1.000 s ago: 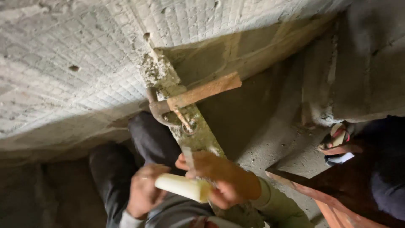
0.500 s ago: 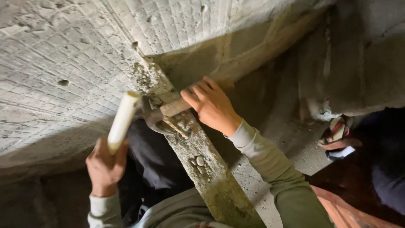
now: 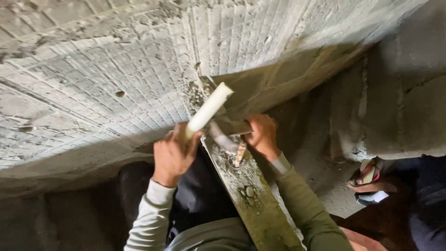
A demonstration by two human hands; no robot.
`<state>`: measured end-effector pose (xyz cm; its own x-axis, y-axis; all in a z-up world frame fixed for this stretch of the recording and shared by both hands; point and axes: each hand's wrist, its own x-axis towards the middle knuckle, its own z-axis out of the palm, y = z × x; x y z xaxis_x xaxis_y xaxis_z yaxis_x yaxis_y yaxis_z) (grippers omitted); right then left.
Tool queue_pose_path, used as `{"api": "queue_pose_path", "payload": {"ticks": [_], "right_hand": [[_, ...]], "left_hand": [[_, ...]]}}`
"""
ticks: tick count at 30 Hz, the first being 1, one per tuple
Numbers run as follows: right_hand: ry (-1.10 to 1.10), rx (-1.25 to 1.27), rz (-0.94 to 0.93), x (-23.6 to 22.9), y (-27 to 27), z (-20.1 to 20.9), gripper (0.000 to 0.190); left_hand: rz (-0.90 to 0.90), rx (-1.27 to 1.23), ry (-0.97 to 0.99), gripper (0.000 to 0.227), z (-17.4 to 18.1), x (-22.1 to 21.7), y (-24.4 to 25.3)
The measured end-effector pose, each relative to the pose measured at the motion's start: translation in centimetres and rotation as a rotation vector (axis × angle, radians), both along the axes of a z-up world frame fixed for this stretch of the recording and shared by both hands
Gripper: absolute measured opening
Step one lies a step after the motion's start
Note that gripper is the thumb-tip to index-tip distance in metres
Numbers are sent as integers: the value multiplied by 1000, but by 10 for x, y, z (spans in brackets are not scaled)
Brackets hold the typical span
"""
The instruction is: Hammering a PVC pipe segment into a hole in a concrete wall.
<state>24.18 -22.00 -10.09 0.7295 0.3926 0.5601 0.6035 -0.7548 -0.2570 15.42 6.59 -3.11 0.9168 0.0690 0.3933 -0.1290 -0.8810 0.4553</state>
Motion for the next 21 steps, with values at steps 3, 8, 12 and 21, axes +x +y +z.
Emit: {"api": "queue_pose_path", "payload": {"ticks": [3, 8, 12, 21], "right_hand": [[283, 376, -19, -2, -14, -41, 34], [253, 435, -262, -9, -50, -98, 25], [400, 667, -181, -38, -18, 24, 22], [445, 1022, 156, -29, 1, 77, 52]], "left_hand": [[-31, -89, 5, 42, 11, 3, -10], [51, -102, 32, 43, 24, 11, -27], [105, -52, 13, 41, 9, 15, -31], [111, -14, -85, 41, 37, 14, -35]]}}
